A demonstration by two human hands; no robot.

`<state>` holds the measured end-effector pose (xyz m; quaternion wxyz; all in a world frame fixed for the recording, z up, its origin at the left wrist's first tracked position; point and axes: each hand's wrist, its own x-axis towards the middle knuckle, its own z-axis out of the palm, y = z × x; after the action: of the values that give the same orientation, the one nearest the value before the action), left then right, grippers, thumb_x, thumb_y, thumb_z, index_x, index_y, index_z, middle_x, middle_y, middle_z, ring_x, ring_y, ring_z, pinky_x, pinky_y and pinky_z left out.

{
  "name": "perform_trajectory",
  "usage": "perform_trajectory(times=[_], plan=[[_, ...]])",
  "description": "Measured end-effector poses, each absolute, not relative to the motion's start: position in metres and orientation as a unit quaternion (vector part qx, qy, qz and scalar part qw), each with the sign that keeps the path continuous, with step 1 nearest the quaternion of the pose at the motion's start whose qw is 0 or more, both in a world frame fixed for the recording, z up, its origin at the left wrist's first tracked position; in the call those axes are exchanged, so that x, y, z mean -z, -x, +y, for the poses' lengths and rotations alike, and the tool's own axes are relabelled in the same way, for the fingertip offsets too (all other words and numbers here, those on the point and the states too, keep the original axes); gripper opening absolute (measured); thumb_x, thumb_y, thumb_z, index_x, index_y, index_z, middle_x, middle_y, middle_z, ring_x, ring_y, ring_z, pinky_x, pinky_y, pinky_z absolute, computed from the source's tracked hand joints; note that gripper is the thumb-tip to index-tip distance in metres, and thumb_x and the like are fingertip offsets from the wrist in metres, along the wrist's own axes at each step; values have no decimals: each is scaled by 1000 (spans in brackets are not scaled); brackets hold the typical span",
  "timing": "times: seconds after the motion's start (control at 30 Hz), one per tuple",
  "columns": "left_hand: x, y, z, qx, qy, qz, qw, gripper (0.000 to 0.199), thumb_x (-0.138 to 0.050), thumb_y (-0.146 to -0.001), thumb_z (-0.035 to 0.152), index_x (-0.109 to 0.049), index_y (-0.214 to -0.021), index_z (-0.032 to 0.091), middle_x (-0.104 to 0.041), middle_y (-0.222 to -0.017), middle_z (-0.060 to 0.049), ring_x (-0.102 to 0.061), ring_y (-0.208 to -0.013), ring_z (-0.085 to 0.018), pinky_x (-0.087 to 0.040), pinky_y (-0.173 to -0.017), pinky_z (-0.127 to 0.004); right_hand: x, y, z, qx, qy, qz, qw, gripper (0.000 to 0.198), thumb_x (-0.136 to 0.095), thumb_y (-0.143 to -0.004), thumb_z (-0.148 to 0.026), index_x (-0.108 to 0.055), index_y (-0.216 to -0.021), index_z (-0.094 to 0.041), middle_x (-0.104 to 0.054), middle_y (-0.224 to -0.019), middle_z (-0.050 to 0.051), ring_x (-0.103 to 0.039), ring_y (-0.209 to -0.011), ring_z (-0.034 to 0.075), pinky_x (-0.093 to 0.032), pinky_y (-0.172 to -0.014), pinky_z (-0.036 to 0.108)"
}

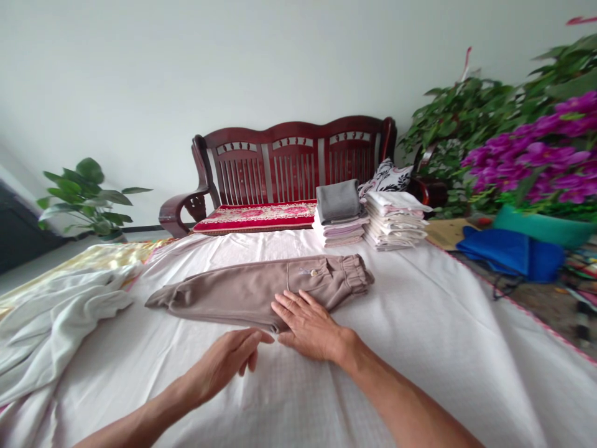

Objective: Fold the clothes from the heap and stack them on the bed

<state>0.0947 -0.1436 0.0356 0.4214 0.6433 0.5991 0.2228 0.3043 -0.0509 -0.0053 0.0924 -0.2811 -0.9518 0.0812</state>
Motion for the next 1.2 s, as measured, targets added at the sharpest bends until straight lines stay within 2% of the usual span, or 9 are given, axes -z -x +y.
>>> perform_trajectory(times=[0.07, 0.13, 0.23, 0.33, 0.67, 0.87, 0.93, 1.07, 1.2], plan=[[-40, -92, -139, -217, -734, 594, 247, 44, -31, -102, 41, -70, -108, 24, -71, -79, -3, -66, -78, -20, -48, -79, -33, 6, -304, -50, -83, 283, -950, 102, 65, -50, -98, -48, -36, -154, -19, -32, -161, 11, -23, -150, 26, -18, -124, 50], [-39, -93, -131, -218, -789, 557, 143, 43, -29, -104, 40, -66, -121, 25, -73, -105, -6, -66, -101, -23, -46, -94, -40, 7, -305, -49, -87, 280, -950, 113, 63, -49, -98, -46, -35, -154, -20, -34, -160, 11, -25, -150, 26, -20, -123, 50], [-24, -97, -120, -179, -852, 484, 87, 50, -32, -104, 43, -45, -146, 21, -56, -145, -10, -51, -132, -24, -37, -112, -44, 7, -306, -48, -94, 270, -952, 110, 57, -41, -102, -44, -35, -154, -21, -36, -159, 11, -27, -149, 24, -21, -123, 49], [-2, -95, -117, -117, -877, 462, 59, 62, -34, -103, 48, -26, -156, 18, -33, -161, -12, -35, -146, -26, -30, -119, -47, 8, -309, -47, -77, 274, -952, 112, 54, -35, -104, -39, -36, -153, -18, -36, -159, 12, -28, -149, 23, -24, -123, 47], [7, -74, -134, -73, -877, 472, 56, 64, -44, -98, 54, -34, -154, 26, -29, -163, -8, -24, -150, -33, -27, -120, -54, 25, -354, -24, 36, 414, -906, 88, 61, -41, -100, -40, -36, -152, -8, -30, -160, 16, -28, -149, 29, -30, -120, 50], [-22, -53, -104, -211, -812, 506, 203, 47, -29, -104, 44, -67, -126, 28, -69, -129, -5, -62, -122, -24, -45, -106, -35, -8, -337, -12, 2, 436, -892, 121, 44, -40, -99, -34, -61, -133, -15, -58, -142, 16, -53, -133, 30, -39, -113, 50], [-25, -47, -80, -264, -775, 539, 198, 46, -31, -103, 43, -70, -119, 26, -74, -119, -6, -66, -116, -23, -47, -103, -33, -23, -308, -7, -12, 432, -888, 157, 44, -36, -101, -31, -61, -133, -15, -60, -139, 15, -53, -132, 28, -37, -114, 49], [-10, -37, -39, -216, -804, 546, 95, 50, -45, -98, 44, -54, -142, 21, -53, -148, -11, -38, -144, -28, -30, -119, -46, -25, -245, -1, -47, 376, -913, 153, 56, -35, -101, -39, -39, -152, -15, -37, -159, 14, -30, -148, 26, -26, -120, 51], [12, -13, -29, -102, -818, 565, 25, 61, -37, -100, 55, -38, -153, 25, -32, -161, -11, -24, -151, -29, -22, -120, -54, -2, -233, 9, -61, 382, -918, 87, 63, -34, -101, -49, -37, -153, -14, -30, -161, 14, -25, -150, 29, -20, -121, 54]])
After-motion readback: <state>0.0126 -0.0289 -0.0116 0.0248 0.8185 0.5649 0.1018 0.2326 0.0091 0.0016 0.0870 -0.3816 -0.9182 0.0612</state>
